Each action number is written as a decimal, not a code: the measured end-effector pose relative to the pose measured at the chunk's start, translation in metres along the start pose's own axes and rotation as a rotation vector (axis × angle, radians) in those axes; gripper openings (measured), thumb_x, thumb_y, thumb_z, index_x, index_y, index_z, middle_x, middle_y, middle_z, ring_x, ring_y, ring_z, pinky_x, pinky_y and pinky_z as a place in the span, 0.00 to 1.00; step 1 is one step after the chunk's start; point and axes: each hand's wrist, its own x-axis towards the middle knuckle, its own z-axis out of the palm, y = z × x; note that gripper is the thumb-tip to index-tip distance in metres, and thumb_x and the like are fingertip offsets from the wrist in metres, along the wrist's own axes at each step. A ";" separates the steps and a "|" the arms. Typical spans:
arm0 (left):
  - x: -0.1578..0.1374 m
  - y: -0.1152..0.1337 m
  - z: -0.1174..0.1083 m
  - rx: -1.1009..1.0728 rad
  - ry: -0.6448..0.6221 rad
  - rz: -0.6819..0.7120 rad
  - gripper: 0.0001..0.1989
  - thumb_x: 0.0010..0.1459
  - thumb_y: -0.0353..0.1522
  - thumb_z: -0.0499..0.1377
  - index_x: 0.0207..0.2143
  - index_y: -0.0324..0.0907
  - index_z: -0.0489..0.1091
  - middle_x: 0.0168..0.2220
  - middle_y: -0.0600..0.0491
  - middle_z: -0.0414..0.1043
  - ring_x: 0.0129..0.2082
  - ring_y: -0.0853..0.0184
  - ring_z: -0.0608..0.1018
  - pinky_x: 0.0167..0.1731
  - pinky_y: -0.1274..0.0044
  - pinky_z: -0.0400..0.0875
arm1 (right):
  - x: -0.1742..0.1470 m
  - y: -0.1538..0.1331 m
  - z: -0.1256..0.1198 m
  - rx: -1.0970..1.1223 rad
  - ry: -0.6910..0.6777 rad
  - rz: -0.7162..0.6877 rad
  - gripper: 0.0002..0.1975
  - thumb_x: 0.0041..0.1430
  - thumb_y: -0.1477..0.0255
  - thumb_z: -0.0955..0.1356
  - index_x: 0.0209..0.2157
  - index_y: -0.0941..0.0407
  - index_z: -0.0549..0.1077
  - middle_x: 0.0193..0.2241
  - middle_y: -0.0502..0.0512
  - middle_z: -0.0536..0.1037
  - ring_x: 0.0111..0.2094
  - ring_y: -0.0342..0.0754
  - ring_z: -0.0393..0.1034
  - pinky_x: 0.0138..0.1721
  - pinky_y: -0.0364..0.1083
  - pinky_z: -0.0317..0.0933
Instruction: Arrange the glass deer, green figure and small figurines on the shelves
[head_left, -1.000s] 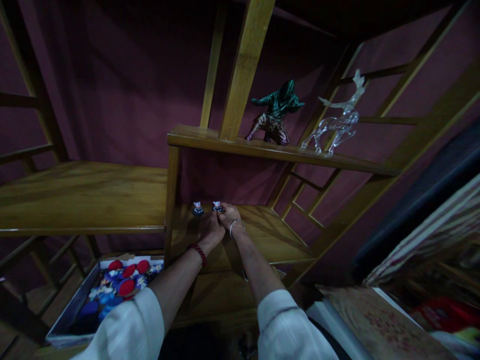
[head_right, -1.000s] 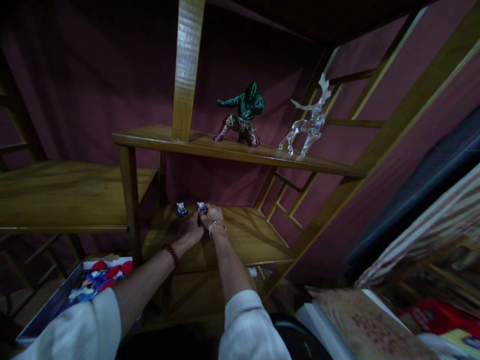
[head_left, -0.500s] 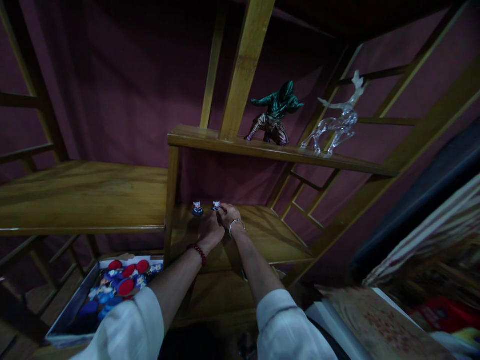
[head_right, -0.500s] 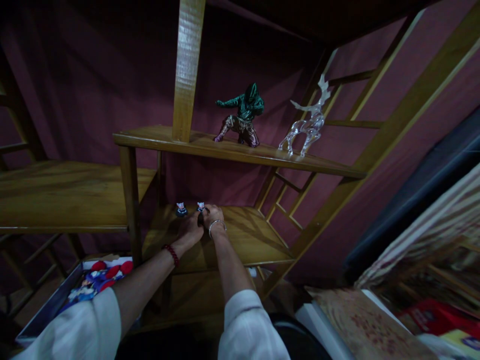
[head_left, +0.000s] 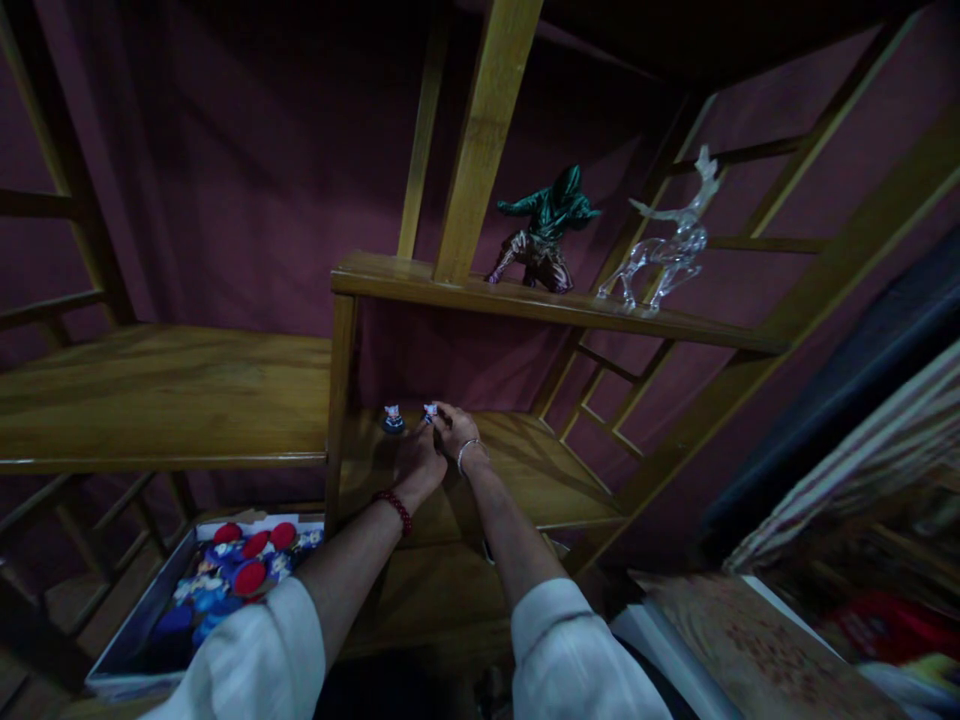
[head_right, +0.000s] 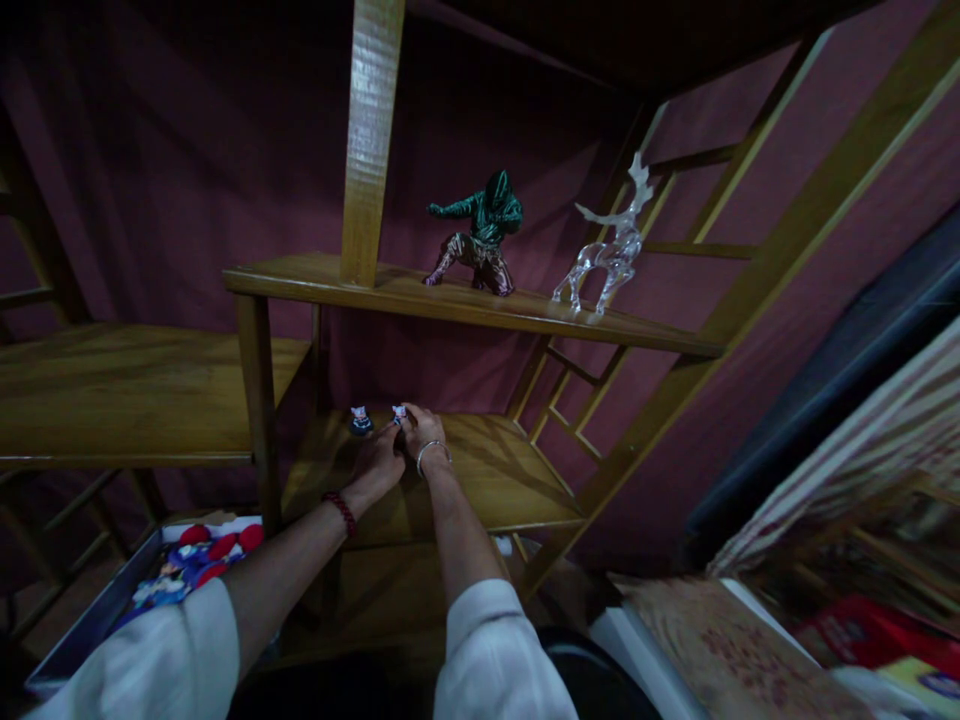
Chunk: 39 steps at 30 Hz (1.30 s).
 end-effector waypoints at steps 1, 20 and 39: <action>0.000 0.000 0.000 0.006 -0.006 0.000 0.23 0.50 0.22 0.49 0.50 0.41 0.62 0.54 0.50 0.63 0.52 0.65 0.65 0.53 0.75 0.54 | 0.000 0.000 0.000 -0.002 -0.003 -0.007 0.14 0.56 0.72 0.64 0.45 0.52 0.70 0.43 0.52 0.74 0.44 0.44 0.66 0.48 0.43 0.56; -0.003 0.003 -0.004 0.035 -0.027 0.006 0.22 0.49 0.22 0.49 0.48 0.37 0.64 0.50 0.47 0.66 0.49 0.62 0.67 0.50 0.75 0.58 | -0.002 -0.004 -0.005 -0.057 -0.046 0.075 0.13 0.58 0.71 0.62 0.43 0.52 0.72 0.41 0.52 0.74 0.42 0.44 0.67 0.45 0.40 0.57; -0.002 0.002 -0.002 0.054 -0.019 0.011 0.22 0.48 0.23 0.49 0.48 0.37 0.64 0.51 0.48 0.66 0.49 0.61 0.66 0.49 0.75 0.59 | 0.001 0.003 0.003 -0.039 -0.023 0.125 0.12 0.54 0.74 0.63 0.40 0.53 0.73 0.39 0.53 0.75 0.40 0.45 0.68 0.44 0.42 0.59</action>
